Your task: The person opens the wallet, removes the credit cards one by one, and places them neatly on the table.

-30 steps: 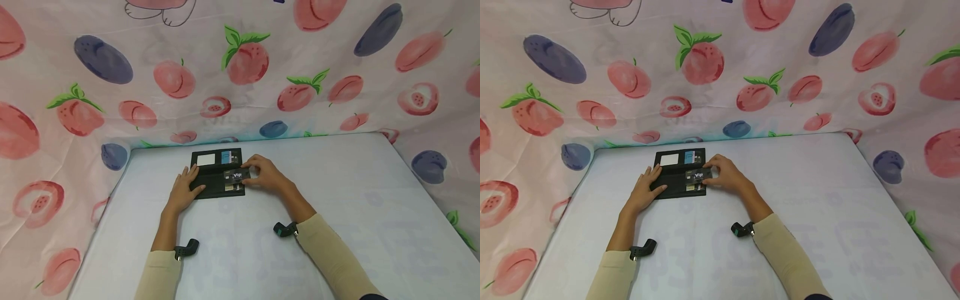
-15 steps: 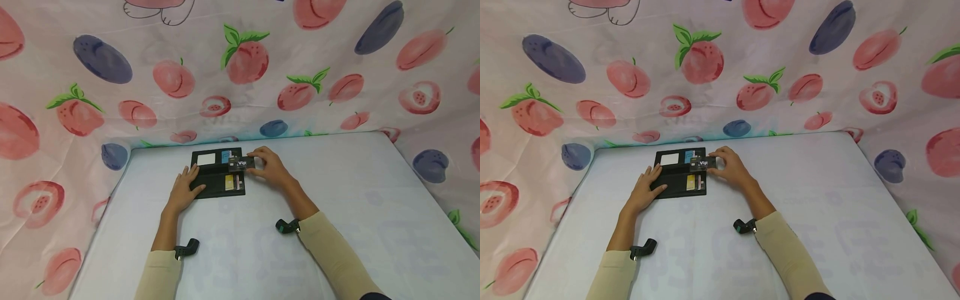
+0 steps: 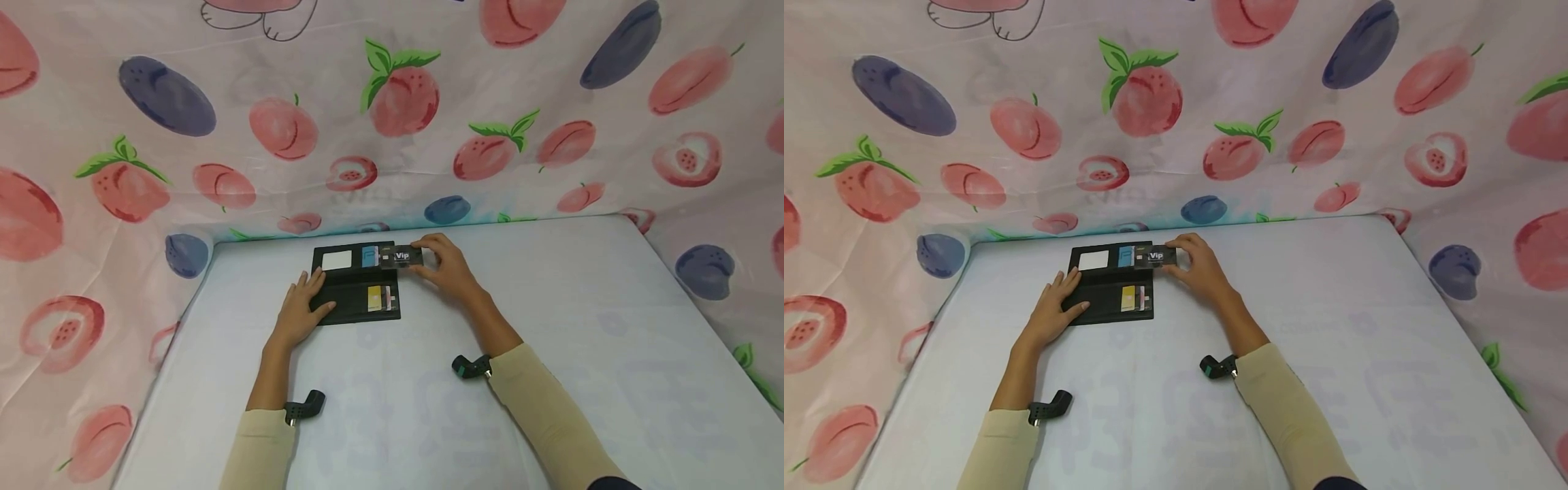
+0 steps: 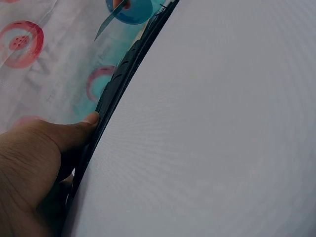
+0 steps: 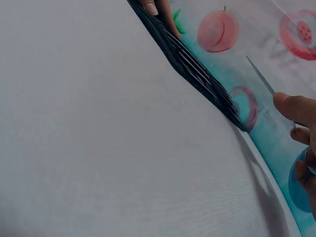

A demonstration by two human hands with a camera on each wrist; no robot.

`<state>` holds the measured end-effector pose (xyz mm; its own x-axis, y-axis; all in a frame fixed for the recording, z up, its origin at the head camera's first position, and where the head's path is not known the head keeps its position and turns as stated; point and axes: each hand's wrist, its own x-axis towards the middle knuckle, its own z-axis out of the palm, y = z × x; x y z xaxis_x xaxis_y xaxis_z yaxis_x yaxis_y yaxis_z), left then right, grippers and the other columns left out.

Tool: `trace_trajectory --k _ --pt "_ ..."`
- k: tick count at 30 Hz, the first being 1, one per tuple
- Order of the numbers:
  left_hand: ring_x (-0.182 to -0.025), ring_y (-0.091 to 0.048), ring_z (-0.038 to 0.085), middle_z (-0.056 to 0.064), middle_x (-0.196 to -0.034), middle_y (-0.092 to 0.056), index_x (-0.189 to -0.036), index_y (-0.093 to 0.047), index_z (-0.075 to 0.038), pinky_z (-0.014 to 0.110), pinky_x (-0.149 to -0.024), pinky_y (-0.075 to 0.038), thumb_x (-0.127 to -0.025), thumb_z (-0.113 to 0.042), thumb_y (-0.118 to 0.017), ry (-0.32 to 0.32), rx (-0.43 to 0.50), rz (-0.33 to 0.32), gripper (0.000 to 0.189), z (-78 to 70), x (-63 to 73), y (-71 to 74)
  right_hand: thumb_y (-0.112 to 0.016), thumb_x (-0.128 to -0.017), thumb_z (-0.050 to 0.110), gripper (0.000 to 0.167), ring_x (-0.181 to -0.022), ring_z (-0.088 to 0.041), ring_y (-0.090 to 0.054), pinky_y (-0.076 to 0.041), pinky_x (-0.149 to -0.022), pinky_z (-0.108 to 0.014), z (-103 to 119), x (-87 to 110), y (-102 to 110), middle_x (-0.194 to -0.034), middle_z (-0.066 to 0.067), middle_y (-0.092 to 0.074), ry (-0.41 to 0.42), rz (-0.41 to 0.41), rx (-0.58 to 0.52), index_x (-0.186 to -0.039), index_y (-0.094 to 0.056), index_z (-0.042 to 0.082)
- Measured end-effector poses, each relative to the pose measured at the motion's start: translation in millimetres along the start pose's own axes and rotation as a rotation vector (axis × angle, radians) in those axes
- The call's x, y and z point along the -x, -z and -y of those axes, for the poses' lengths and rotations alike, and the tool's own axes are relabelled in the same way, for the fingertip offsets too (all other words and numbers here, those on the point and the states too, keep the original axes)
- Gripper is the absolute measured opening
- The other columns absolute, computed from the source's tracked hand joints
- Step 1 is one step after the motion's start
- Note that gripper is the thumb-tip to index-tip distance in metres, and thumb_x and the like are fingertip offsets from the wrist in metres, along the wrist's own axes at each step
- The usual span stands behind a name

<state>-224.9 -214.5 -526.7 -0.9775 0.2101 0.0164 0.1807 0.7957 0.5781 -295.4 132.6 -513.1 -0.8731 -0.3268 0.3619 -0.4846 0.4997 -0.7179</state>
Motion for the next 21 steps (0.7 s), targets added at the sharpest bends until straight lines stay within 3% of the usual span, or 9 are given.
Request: trace_trajectory --k 4,9,21 --pt "-0.160 -0.006 0.039 0.013 -0.172 -0.023 -0.164 -0.030 -0.003 0.053 -0.129 0.001 -0.103 -0.030 -0.069 -0.007 0.005 -0.001 0.077 0.1 0.0 0.0 -0.084 -0.093 0.019 0.045 -0.121 -0.032 -0.056 -0.051 -0.091 -0.045 -2.1 -0.6 -0.3 -0.136 -0.014 -0.059 -0.030 -0.028 0.040 -0.134 -0.069 0.004" --pt "-0.160 -0.006 0.039 0.014 -0.173 -0.022 -0.164 -0.030 -0.003 0.053 -0.129 0.001 -0.103 -0.030 -0.069 -0.005 0.003 0.000 0.077 0.7 0.6 0.2 -0.082 -0.095 0.022 0.045 -0.136 -0.031 -0.051 -0.043 -0.114 -0.047 -3.4 -1.1 -1.0 -0.139 -0.013 -0.058 -0.069 -0.054 0.100 -0.134 -0.069 0.004" --pt "-0.160 -0.006 0.039 0.014 -0.172 -0.023 -0.164 -0.031 -0.003 0.053 -0.129 0.001 -0.103 -0.031 -0.069 -0.009 -0.007 -0.003 0.077 0.9 -0.8 -0.4 -0.082 -0.095 0.022 0.043 -0.137 -0.035 -0.050 -0.039 -0.117 -0.049 -7.6 0.0 -0.2 -0.142 -0.014 -0.059 -0.127 -0.065 0.179 -0.133 -0.070 0.005"
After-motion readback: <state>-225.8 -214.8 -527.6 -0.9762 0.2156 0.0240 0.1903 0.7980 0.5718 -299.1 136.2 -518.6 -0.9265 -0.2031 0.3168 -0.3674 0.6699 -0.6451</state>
